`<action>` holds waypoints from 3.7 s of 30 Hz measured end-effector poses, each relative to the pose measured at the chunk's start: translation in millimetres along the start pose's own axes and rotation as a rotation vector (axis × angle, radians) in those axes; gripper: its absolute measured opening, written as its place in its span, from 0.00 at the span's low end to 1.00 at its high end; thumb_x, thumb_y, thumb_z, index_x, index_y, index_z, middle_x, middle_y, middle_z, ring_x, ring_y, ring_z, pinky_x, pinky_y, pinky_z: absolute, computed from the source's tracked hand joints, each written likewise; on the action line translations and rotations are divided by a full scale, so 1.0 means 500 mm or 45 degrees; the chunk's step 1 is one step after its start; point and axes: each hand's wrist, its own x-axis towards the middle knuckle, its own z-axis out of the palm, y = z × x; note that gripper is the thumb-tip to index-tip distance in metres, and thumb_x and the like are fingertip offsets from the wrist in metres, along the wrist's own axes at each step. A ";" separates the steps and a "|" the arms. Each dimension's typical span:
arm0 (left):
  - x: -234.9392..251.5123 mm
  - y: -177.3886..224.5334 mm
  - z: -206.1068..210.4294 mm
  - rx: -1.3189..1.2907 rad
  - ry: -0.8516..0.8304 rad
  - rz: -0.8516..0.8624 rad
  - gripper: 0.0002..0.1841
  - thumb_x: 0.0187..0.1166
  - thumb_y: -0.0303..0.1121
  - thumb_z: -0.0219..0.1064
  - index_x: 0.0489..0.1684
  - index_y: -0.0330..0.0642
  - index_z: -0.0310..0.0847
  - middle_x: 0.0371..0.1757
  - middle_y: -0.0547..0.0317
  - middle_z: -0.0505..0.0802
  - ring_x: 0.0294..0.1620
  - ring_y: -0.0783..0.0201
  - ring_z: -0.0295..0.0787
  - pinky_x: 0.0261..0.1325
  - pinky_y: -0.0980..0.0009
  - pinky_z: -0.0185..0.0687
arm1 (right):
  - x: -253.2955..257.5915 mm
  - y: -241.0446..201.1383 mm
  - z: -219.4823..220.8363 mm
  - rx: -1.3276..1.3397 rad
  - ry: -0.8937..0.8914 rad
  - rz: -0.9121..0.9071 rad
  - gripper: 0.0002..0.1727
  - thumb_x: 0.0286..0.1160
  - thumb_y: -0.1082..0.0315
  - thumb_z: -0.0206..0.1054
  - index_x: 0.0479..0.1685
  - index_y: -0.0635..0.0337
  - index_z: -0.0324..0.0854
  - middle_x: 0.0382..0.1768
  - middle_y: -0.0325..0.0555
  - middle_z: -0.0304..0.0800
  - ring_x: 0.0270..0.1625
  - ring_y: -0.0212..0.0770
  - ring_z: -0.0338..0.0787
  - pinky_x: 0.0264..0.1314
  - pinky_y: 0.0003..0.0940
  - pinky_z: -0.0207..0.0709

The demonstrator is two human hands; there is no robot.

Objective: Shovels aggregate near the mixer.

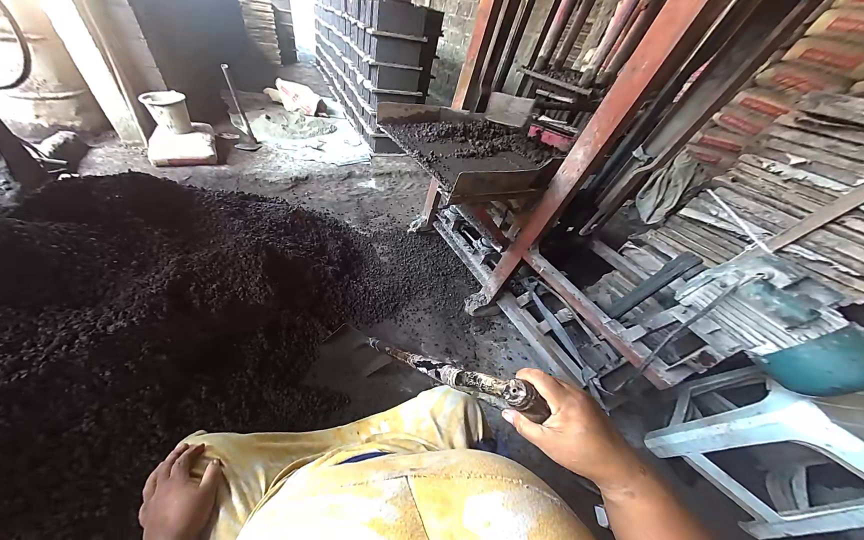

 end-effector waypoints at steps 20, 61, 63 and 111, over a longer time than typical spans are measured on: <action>0.003 0.012 -0.001 0.036 -0.019 -0.040 0.22 0.79 0.38 0.65 0.69 0.39 0.85 0.85 0.42 0.76 0.88 0.33 0.61 0.79 0.28 0.58 | 0.015 -0.010 0.001 -0.023 -0.007 -0.028 0.26 0.57 0.52 0.73 0.50 0.62 0.88 0.38 0.51 0.95 0.38 0.46 0.94 0.39 0.46 0.87; -0.003 0.018 -0.017 0.004 -0.040 -0.063 0.23 0.81 0.39 0.64 0.71 0.38 0.83 0.86 0.41 0.74 0.90 0.34 0.59 0.82 0.29 0.56 | -0.011 -0.004 0.005 0.035 0.011 0.040 0.27 0.58 0.50 0.74 0.51 0.63 0.87 0.37 0.50 0.94 0.37 0.43 0.93 0.40 0.45 0.87; -0.011 0.032 -0.036 0.018 -0.114 -0.107 0.24 0.83 0.40 0.64 0.74 0.37 0.80 0.88 0.40 0.71 0.91 0.36 0.57 0.85 0.32 0.53 | -0.016 -0.008 0.000 0.039 -0.018 0.034 0.28 0.60 0.53 0.74 0.53 0.68 0.86 0.39 0.57 0.93 0.38 0.49 0.93 0.41 0.51 0.86; 0.000 0.000 -0.012 0.080 -0.108 -0.109 0.23 0.83 0.41 0.61 0.74 0.42 0.81 0.87 0.45 0.73 0.91 0.38 0.58 0.82 0.33 0.57 | -0.010 -0.001 -0.003 0.046 -0.009 0.045 0.28 0.60 0.50 0.72 0.53 0.64 0.84 0.37 0.52 0.92 0.38 0.37 0.90 0.42 0.34 0.83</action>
